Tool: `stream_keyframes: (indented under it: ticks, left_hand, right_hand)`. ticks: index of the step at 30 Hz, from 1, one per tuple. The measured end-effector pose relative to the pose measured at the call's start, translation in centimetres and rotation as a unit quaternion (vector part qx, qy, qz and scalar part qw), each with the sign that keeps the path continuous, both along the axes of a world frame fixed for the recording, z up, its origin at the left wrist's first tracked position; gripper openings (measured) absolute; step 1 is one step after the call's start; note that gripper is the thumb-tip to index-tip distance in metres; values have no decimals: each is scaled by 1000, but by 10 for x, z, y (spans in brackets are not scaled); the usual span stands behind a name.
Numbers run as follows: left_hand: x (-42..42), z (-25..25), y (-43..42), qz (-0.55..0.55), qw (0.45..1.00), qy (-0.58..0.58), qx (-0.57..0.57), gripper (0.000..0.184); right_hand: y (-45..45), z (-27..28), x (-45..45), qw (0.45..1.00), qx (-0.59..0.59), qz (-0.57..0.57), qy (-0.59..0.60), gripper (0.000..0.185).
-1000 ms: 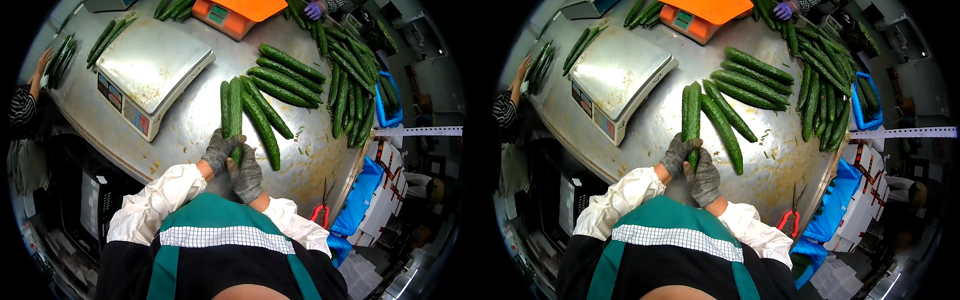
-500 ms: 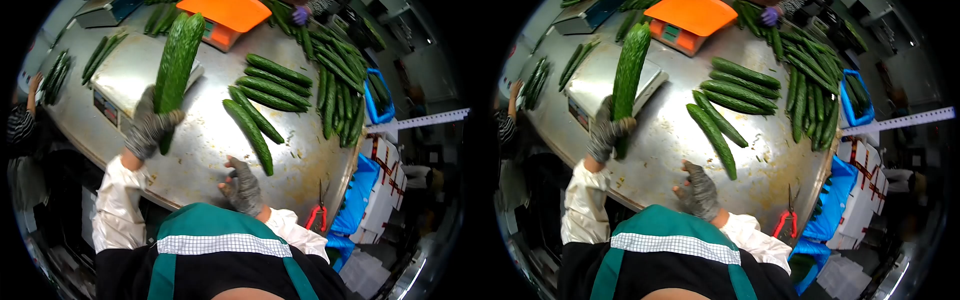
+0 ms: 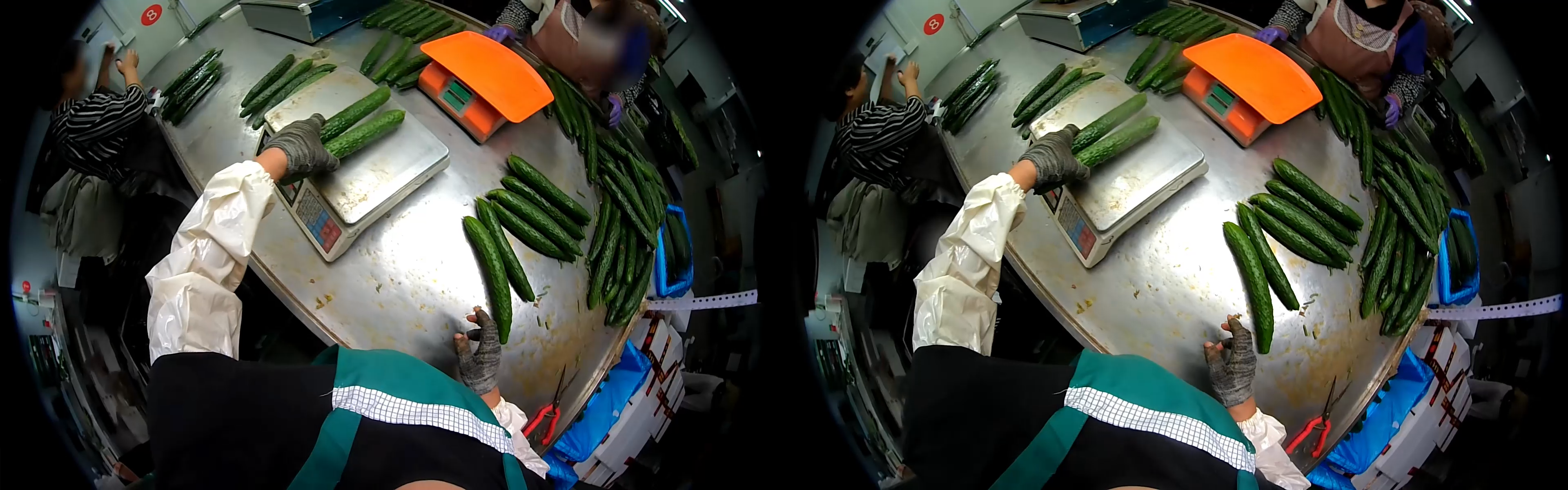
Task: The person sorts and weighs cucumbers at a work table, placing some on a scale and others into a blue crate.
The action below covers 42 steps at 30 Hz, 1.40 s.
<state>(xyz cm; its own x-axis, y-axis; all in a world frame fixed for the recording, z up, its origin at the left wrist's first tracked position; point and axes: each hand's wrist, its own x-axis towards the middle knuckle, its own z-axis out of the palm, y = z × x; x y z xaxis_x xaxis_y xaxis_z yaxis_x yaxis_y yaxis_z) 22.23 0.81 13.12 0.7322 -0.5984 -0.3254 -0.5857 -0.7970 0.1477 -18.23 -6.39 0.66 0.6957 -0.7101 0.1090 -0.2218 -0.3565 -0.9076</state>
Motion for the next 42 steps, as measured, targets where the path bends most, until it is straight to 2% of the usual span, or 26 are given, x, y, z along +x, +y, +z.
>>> stream_keyframes:
  ticks: [4,7,8,12,14,15,17,20,21,23,26,30,32,42]
  left_hand:
    - [8,-10,5,10,1000,-15,-18,76]
    - [17,-21,10,-30,997,-33,-55,73]
    - [18,-18,9,-35,999,-20,-35,69]
    - [9,-9,11,-58,991,-103,64,55]
    - [11,-26,17,-68,989,-133,-1,64]
    - [7,-23,16,-48,994,-98,4,66]
    - [0,-25,11,-18,997,-75,-15,72]
    - [-7,-37,5,36,993,-66,-95,82]
    - [-15,-38,6,42,987,-77,-138,79]
    - [-27,-32,5,49,976,-90,-194,78]
    - [-40,-26,7,74,949,-87,-293,62]
    - [-46,-26,9,62,941,-99,-318,56]
    - [-46,-29,7,89,937,-130,-313,82]
    - [-42,-30,9,79,939,-117,-313,82]
  right_hand:
    - [-2,5,1,1000,-6,8,15,50]
    - [-1,4,-1,999,-33,11,40,49]
    - [0,3,-1,998,-30,10,49,49]
    - [0,-4,-2,997,0,25,69,46]
    - [-3,-12,-3,997,-22,60,50,47]
    - [-4,-13,-4,994,-39,86,57,47]
    - [-7,-14,-4,993,39,68,91,48]
    - [-7,-1,8,989,71,67,112,48]
    - [-7,11,14,984,112,77,114,46]
    - [-9,14,22,986,96,75,114,46]
    - [-6,14,32,989,81,71,105,45]
    - [6,19,37,987,60,102,109,46]
    - [10,21,35,986,52,93,129,47]
    - [16,18,28,987,11,80,136,48]
